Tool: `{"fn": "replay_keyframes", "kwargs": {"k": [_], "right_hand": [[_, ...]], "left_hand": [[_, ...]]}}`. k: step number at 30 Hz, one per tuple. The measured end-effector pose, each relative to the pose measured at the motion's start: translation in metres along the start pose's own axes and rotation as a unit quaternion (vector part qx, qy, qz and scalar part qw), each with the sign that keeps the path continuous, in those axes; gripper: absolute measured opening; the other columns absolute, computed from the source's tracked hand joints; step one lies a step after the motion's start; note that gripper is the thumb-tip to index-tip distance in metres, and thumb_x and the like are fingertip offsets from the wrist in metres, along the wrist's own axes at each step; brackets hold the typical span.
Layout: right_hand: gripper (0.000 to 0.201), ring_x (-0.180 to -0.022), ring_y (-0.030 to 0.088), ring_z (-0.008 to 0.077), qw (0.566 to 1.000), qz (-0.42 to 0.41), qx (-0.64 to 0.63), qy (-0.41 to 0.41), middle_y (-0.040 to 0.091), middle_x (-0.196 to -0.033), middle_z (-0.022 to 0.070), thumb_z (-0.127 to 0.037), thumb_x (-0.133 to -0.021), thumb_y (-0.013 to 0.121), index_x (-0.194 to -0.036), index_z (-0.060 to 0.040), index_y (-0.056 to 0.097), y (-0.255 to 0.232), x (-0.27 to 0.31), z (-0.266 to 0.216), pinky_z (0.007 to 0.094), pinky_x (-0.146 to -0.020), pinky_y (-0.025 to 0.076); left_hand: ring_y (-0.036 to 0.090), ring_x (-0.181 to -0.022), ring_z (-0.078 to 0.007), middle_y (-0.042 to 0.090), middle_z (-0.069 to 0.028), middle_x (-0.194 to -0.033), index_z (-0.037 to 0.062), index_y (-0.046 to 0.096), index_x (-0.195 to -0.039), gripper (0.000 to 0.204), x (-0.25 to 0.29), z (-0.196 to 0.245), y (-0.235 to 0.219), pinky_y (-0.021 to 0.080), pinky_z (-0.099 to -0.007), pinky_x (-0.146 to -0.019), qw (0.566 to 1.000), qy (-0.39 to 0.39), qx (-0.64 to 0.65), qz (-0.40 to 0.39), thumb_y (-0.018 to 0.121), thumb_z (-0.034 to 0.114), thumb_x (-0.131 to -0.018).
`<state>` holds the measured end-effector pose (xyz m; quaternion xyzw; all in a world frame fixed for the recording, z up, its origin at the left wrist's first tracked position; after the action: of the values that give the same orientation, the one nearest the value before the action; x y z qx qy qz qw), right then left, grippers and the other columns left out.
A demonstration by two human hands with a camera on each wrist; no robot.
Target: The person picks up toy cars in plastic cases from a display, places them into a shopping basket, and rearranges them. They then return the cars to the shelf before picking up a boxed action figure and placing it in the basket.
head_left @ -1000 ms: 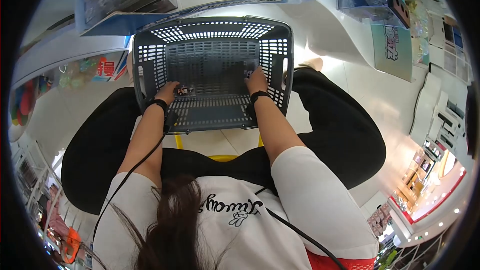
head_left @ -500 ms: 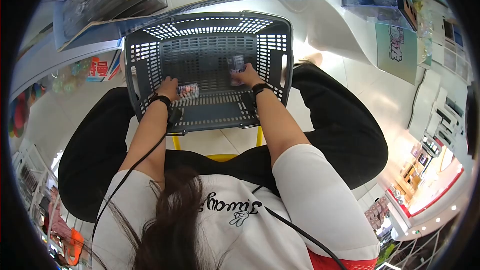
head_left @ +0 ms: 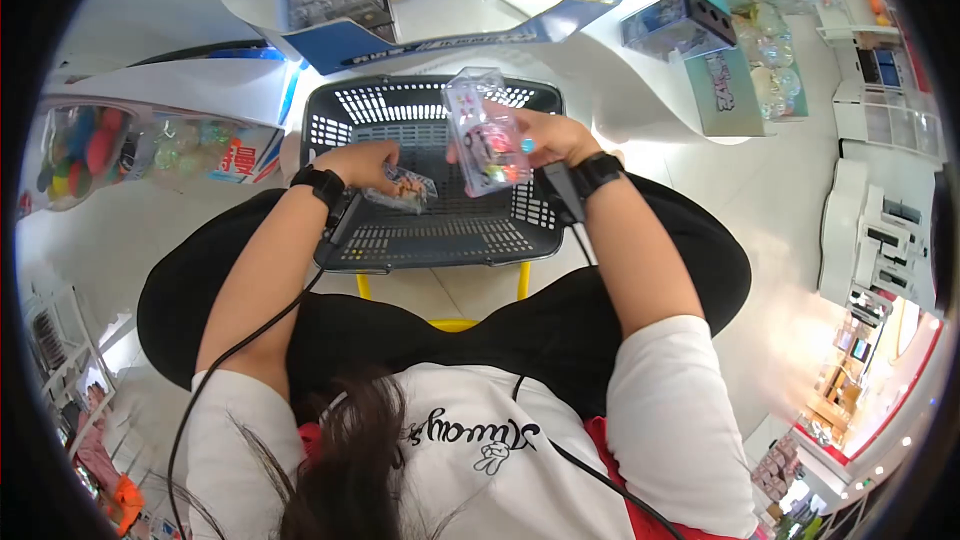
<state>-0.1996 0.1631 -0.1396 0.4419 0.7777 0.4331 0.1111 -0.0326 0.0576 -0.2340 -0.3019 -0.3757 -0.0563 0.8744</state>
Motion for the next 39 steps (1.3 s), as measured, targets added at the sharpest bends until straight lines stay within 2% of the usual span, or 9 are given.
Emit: {"fn": "replay_keyframes", "kwargs": {"k": [6, 8, 11, 18, 19, 22, 26, 34, 39], "right_hand": [[0.110, -0.100, 0.062, 0.0306, 0.972, 0.032, 0.145, -0.181, 0.051, -0.115, 0.0168, -0.058, -0.059, 0.084, -0.139, -0.0054, 0.030, 0.113, 0.043, -0.093, 0.0471, -0.088, 0.054], [0.105, -0.109, 0.059, 0.0302, 0.959, 0.049, 0.197, -0.196, 0.052, -0.126, 0.0159, -0.049, -0.064, 0.085, -0.140, -0.0026, 0.029, 0.124, 0.056, -0.112, 0.0440, -0.095, 0.048], [0.101, -0.113, 0.055, 0.0224, 0.868, 0.151, 0.270, -0.389, 0.051, -0.128, 0.0125, -0.044, -0.069, 0.083, -0.143, -0.0014, 0.029, 0.117, 0.071, -0.135, 0.0363, -0.098, 0.045], [0.066, -0.107, 0.055, 0.0145, 0.852, 0.335, 0.159, -0.369, 0.056, -0.118, 0.0099, -0.025, -0.085, 0.068, -0.138, -0.0019, 0.037, 0.094, 0.062, -0.166, 0.0276, -0.090, 0.045], [0.059, -0.095, 0.058, 0.0143, 0.824, 0.384, 0.173, -0.380, 0.059, -0.106, 0.0085, -0.021, -0.084, 0.067, -0.133, -0.0023, 0.040, 0.089, 0.065, -0.169, 0.0279, -0.081, 0.048], [0.048, -0.097, 0.061, 0.0173, 0.737, 0.547, 0.239, -0.316, 0.060, -0.111, 0.0109, -0.018, -0.086, 0.062, -0.126, -0.0027, 0.043, 0.069, 0.085, -0.170, 0.0328, -0.081, 0.051], [0.045, -0.092, 0.063, 0.0186, 0.700, 0.537, 0.190, -0.431, 0.062, -0.101, 0.0098, -0.018, -0.085, 0.063, -0.122, -0.0049, 0.042, 0.072, 0.094, -0.175, 0.0321, -0.077, 0.053], [0.043, -0.101, 0.062, 0.0253, 0.781, 0.446, 0.146, -0.412, 0.057, -0.111, 0.0138, -0.012, -0.089, 0.055, -0.130, -0.0061, 0.042, 0.098, 0.053, -0.170, 0.0353, -0.082, 0.055], [0.039, -0.106, 0.060, 0.0235, 0.786, 0.464, 0.152, -0.380, 0.057, -0.113, 0.0130, -0.013, -0.090, 0.055, -0.126, -0.0024, 0.045, 0.099, 0.044, -0.165, 0.0359, -0.086, 0.053]], "left_hand": [[0.058, -0.085, -0.0220, 0.061, -0.0084, -0.091, 0.0078, 0.054, -0.107, 0.047, 0.122, 0.104, -0.071, 0.045, -0.0347, -0.073, 0.995, 0.085, -0.039, -0.037, 0.078, 0.027, -0.071], [0.055, -0.083, -0.0200, 0.059, -0.0055, -0.089, 0.0085, 0.056, -0.106, 0.045, 0.147, 0.127, -0.091, 0.044, -0.0337, -0.072, 0.990, 0.142, 0.005, -0.004, 0.078, 0.027, -0.071], [0.052, -0.081, -0.0179, 0.057, -0.0028, -0.088, 0.0089, 0.058, -0.106, 0.044, 0.154, 0.143, -0.105, 0.042, -0.0324, -0.071, 0.976, 0.189, 0.098, 0.046, 0.078, 0.026, -0.072], [0.052, -0.095, -0.0141, 0.056, -0.0030, -0.102, 0.0077, 0.056, -0.111, 0.041, 0.120, 0.170, -0.138, 0.041, -0.0290, -0.085, 0.947, 0.229, 0.162, 0.156, 0.074, 0.025, -0.079], [0.052, -0.096, -0.0140, 0.056, -0.0032, -0.103, 0.0079, 0.055, -0.112, 0.041, 0.113, 0.169, -0.141, 0.041, -0.0293, -0.085, 0.946, 0.217, 0.185, 0.155, 0.073, 0.025, -0.079], [0.052, -0.097, -0.0127, 0.056, -0.0030, -0.104, 0.0075, 0.055, -0.113, 0.040, 0.100, 0.168, -0.150, 0.042, -0.0286, -0.085, 0.928, 0.208, 0.263, 0.164, 0.072, 0.025, -0.081], [0.055, -0.100, -0.0122, 0.056, -0.0034, -0.108, 0.0069, 0.052, -0.120, 0.040, 0.100, 0.170, -0.152, 0.050, -0.0293, -0.081, 0.870, 0.203, 0.420, 0.160, 0.067, 0.024, -0.087], [0.063, -0.097, -0.0147, 0.061, -0.0068, -0.110, 0.0033, 0.049, -0.126, 0.041, 0.101, 0.179, -0.148, 0.057, -0.0333, -0.080, 0.712, 0.266, 0.631, 0.157, 0.060, 0.027, -0.094], [0.064, -0.096, -0.0150, 0.061, -0.0080, -0.111, 0.0018, 0.050, -0.124, 0.041, 0.103, 0.160, -0.155, 0.057, -0.0313, -0.078, 0.691, 0.261, 0.637, 0.219, 0.059, 0.028, -0.094]]}}
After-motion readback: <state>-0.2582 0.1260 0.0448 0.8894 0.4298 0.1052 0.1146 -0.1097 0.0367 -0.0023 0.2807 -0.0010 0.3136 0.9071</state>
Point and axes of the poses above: each hand's wrist, its own x-axis away from the middle knuckle, its own y-axis out of the palm, z = x × y, the point moved 7 cm from there along -x, towards the middle knuckle
